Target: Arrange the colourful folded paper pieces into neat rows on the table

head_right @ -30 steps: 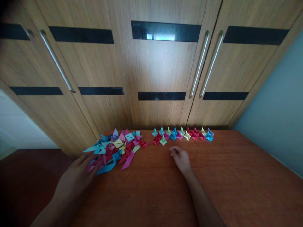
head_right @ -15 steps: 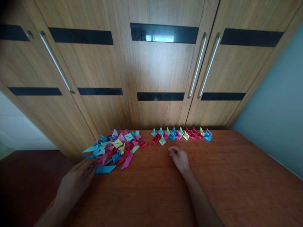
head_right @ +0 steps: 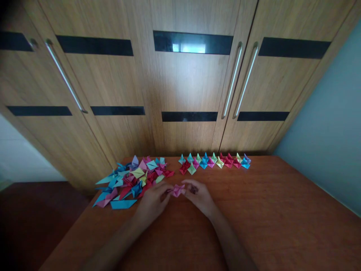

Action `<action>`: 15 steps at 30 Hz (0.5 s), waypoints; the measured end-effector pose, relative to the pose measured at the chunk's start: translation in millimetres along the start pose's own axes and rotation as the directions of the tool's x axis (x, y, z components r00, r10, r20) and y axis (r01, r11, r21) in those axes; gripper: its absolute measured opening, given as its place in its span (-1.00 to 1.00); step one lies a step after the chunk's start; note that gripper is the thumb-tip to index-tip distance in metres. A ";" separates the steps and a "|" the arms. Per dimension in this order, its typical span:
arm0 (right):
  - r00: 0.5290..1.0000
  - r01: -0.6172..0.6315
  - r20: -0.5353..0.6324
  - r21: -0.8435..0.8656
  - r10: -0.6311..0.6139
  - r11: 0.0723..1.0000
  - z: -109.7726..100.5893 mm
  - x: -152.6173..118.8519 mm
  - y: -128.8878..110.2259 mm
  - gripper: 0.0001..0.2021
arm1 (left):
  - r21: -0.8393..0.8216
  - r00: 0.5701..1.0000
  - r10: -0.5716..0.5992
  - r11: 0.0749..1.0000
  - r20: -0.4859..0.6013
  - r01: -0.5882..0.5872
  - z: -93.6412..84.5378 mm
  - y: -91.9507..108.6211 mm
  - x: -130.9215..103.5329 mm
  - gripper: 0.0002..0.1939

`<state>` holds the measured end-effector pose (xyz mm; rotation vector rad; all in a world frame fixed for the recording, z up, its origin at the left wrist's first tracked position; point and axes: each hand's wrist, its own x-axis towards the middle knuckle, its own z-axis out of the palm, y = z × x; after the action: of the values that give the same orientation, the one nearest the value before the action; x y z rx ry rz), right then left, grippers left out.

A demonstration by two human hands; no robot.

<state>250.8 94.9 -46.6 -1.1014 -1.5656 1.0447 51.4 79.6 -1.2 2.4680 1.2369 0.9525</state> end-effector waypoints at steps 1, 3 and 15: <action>1.000 0.006 -0.006 0.011 -0.006 1.000 0.3 0.3 -0.3 -0.65 | -0.024 1.000 0.007 1.000 0.006 -0.007 6.2 1.0 3.5 -0.83; 1.000 0.015 -0.018 0.017 -0.015 1.000 -1.4 1.8 0.7 -0.72 | -0.072 1.000 0.001 0.997 -0.009 -0.002 17.1 0.4 9.0 -0.83; 0.997 -0.071 -0.037 0.024 0.072 0.997 -26.1 6.6 9.3 -0.67 | -0.355 0.989 -0.146 0.925 0.000 0.136 36.9 -5.1 13.9 -0.83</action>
<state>276.6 106.7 -48.6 -1.1626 -1.4904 1.0805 77.7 96.8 -25.5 2.0659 1.1178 1.0654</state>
